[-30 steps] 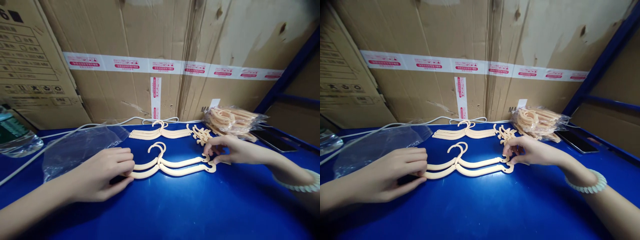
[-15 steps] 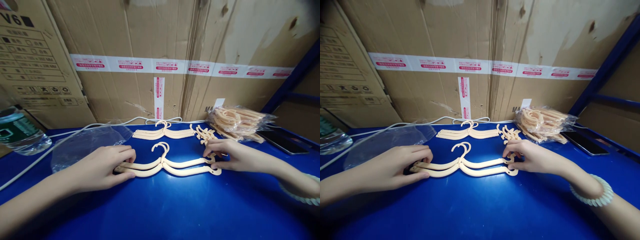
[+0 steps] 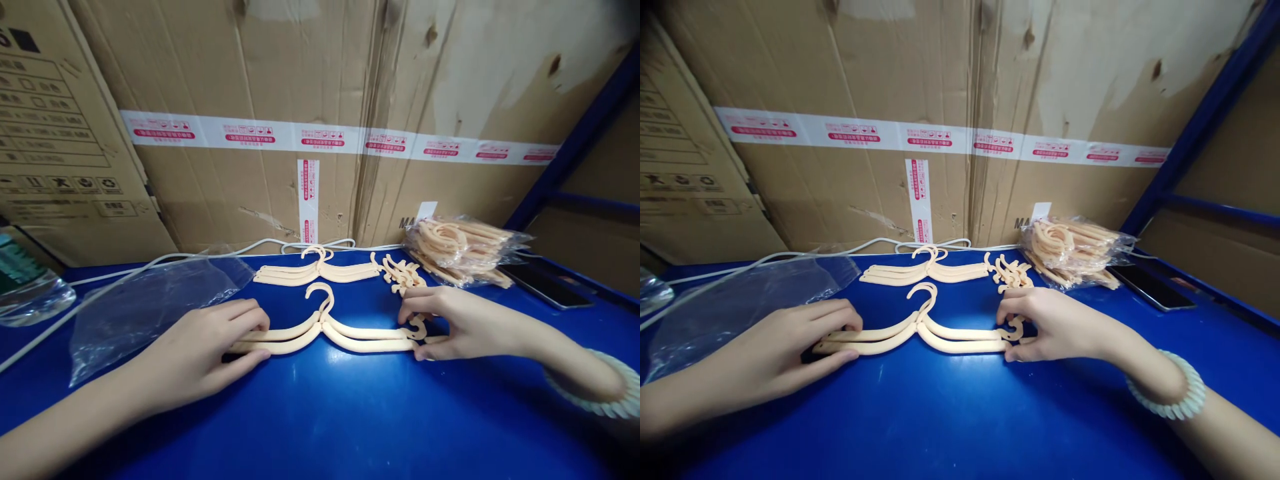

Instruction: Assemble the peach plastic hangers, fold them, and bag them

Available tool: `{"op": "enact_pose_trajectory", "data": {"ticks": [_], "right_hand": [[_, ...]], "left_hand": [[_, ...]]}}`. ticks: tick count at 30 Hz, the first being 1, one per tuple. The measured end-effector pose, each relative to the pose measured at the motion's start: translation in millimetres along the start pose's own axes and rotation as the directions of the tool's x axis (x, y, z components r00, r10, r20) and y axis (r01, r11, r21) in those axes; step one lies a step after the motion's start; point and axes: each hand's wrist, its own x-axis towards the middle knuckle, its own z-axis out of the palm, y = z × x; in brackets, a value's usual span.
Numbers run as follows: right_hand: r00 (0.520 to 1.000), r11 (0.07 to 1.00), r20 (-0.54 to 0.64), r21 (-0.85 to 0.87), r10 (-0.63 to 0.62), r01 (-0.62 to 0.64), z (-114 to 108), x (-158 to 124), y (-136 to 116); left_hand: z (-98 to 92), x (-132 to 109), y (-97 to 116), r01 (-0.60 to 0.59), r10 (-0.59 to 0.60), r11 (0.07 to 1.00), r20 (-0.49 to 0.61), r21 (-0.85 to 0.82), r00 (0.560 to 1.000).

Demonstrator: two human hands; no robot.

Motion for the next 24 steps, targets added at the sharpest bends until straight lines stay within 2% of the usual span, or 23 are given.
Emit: {"op": "enact_pose_trajectory", "data": {"ticks": [4, 10, 18, 24], "right_hand": [[1.000, 0.999, -0.024, 0.030, 0.017, -0.016, 0.0, 0.7, 7.4], [0.993, 0.996, -0.074, 0.019, 0.090, -0.089, 1.4, 1.8, 17.1], [0.985, 0.995, -0.155, -0.045, 0.077, -0.085, 8.2, 4.9, 24.0], [0.981, 0.998, -0.190, -0.035, 0.047, -0.055, 7.4, 4.9, 23.9]], "left_hand": [[5.1, 0.6, 0.1, -0.004, 0.004, 1.000, -0.078, -0.009, 0.997], [11.3, 2.0, -3.5, 0.027, -0.029, 0.999, -0.098, -0.021, 0.995], [16.6, 3.7, -6.3, 0.029, -0.035, 0.999, -0.169, -0.040, 0.985], [15.2, 3.1, -4.2, 0.036, -0.038, 0.999, -0.172, -0.011, 0.984]]}}
